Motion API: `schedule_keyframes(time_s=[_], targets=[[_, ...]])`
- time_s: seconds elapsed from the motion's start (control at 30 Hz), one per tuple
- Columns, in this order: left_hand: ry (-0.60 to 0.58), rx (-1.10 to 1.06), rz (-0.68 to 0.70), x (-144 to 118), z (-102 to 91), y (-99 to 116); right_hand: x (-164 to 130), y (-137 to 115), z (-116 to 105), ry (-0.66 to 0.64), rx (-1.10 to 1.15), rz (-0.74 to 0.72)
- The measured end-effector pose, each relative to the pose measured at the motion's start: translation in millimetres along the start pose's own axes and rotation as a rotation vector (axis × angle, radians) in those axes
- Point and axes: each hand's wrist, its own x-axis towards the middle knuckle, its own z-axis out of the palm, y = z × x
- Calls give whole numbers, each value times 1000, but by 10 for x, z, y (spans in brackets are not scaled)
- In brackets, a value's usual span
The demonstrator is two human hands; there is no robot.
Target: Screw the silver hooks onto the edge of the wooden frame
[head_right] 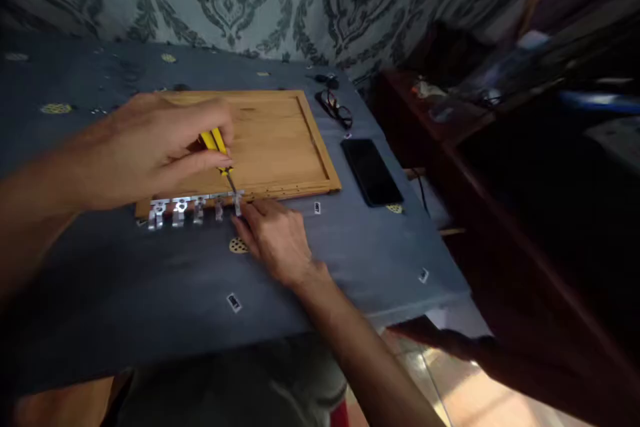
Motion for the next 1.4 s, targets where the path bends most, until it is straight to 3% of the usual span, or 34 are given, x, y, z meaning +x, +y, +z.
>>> schedule_keyframes(time_s=[0.07,0.17,0.3,0.4,0.53,0.73,0.83,0.93,1.13,1.4], targets=[[-79,-19,-42,27,-14,-9,-1,5,6,-15,-8,10],[-72,-40,-104,25,-138,-29,-4,14,20,-12,-3,13],[170,-119,-196,-56,-460,-70,-6,28,43,36,23,-10],[258,-400,-356,-155,-600,-154,2,34,52,93,34,-29],[336,-657,-612,-443,-522,-430,21,31,42,128,37,-67],[519,-916,-934,-1222,-209,-857,51,38,30,152,23,-104],[559,-886,-935,-1473,-36,-902,65,41,22,171,5,-121],[516,-817,-877,-1489,135,-855,81,29,9,200,-5,-151],[348,-515,-647,-1012,339,-787,112,7,-10,234,12,-167],[38,-273,-423,-367,643,-1084,97,23,1,211,47,-152]])
